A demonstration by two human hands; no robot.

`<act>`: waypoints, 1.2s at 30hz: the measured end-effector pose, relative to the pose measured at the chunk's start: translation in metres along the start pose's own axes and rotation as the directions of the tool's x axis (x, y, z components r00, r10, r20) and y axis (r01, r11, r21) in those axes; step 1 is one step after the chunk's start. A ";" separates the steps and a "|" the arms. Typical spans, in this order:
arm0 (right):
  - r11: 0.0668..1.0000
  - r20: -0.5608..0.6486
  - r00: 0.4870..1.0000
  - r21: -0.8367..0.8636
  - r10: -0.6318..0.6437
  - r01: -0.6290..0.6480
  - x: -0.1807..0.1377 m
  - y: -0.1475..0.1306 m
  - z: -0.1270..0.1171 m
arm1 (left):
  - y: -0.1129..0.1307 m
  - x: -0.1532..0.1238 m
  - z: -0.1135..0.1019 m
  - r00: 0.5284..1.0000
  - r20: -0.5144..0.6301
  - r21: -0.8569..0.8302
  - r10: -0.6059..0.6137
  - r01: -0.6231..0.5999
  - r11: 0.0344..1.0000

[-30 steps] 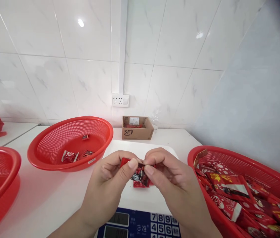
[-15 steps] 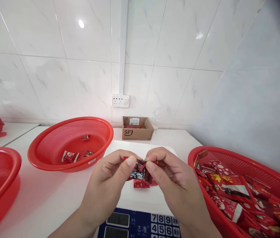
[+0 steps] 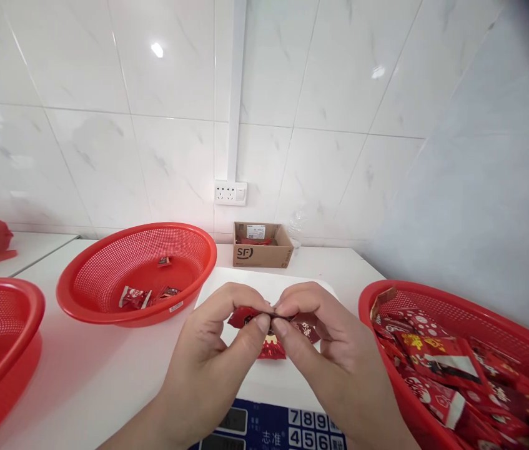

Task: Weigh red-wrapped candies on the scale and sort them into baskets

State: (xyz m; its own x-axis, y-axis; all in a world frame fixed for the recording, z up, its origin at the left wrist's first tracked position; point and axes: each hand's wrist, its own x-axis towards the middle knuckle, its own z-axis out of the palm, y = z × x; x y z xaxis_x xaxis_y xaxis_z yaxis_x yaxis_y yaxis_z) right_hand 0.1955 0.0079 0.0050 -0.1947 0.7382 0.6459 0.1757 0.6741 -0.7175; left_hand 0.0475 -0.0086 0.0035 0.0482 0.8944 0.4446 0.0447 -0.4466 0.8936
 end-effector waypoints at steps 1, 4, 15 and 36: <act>1.000 0.000 1.000 0.000 -0.015 0.015 0.000 0.000 0.000 | 0.000 0.000 0.000 1.000 -0.001 0.009 0.005 -0.005 1.000; 0.999 0.000 0.999 0.013 -0.034 0.034 0.000 -0.001 0.001 | 0.001 0.000 0.001 0.999 -0.003 0.030 0.032 -0.032 0.999; 0.999 0.030 0.999 0.038 0.016 -0.017 -0.003 -0.004 0.001 | 0.003 -0.001 0.001 1.000 -0.004 0.010 0.005 -0.005 1.000; 0.985 -0.032 0.994 0.139 0.104 -0.099 -0.002 -0.006 0.008 | 0.005 0.001 0.001 0.997 0.031 -0.166 -0.066 0.070 0.984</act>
State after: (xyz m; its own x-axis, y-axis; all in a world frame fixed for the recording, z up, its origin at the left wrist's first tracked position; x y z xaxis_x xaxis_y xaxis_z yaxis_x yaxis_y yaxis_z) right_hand 0.1875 0.0018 0.0061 -0.1444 0.8050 0.5754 0.0582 0.5874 -0.8072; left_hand 0.0483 -0.0094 0.0083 0.0761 0.9207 0.3828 -0.1178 -0.3729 0.9204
